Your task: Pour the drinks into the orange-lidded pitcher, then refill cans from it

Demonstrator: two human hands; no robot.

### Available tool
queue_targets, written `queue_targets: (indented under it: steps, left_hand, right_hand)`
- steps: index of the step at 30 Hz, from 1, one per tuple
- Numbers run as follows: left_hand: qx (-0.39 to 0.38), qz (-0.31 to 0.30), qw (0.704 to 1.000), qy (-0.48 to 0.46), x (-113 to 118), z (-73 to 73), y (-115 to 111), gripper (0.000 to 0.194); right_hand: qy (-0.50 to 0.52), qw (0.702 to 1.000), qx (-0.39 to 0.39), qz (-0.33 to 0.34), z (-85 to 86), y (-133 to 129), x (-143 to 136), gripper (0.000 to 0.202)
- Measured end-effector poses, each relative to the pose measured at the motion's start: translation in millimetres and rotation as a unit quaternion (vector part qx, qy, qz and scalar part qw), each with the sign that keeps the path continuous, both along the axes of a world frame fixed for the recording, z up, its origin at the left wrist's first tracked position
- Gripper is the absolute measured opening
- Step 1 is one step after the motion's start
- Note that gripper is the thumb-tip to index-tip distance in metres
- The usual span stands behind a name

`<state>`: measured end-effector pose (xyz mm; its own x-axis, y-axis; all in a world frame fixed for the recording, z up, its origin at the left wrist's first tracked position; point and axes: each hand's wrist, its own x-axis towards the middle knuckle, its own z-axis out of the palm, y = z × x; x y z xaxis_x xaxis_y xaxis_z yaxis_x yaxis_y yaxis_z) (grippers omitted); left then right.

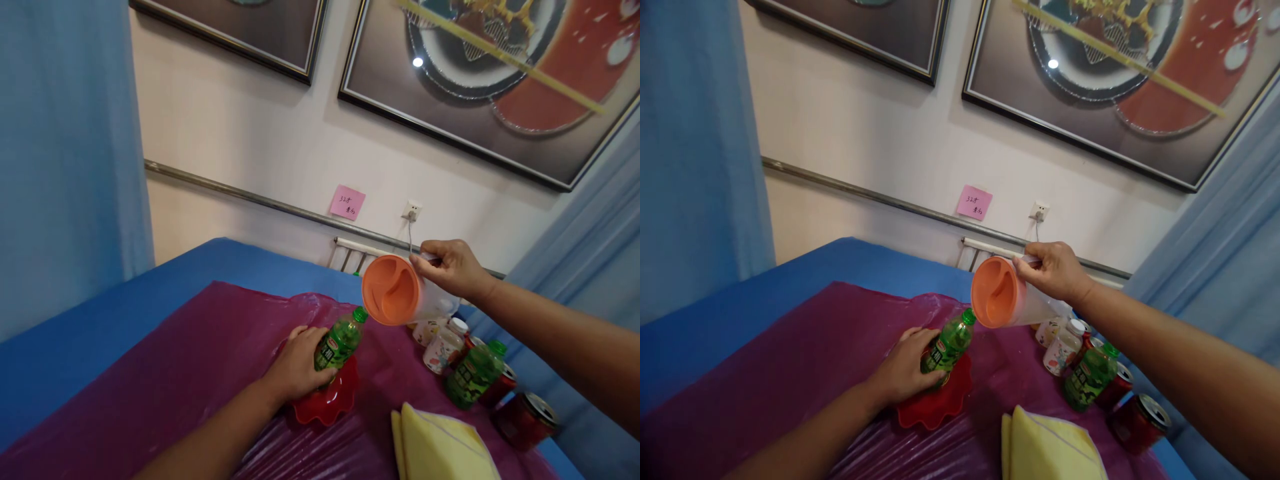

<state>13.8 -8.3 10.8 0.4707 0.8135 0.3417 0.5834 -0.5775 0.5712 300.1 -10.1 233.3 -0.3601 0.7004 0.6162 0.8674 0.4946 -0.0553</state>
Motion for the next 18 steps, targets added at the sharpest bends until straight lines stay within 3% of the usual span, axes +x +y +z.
queue_targets:
  steps: [18]
  left_hand:
    - [-0.007, -0.009, 1.0, -0.007, 0.1, 0.7, -1.2, 0.06]
  right_hand:
    - [-0.007, 1.0, -0.005, 0.002, 3.1, -1.3, 0.1, 0.041]
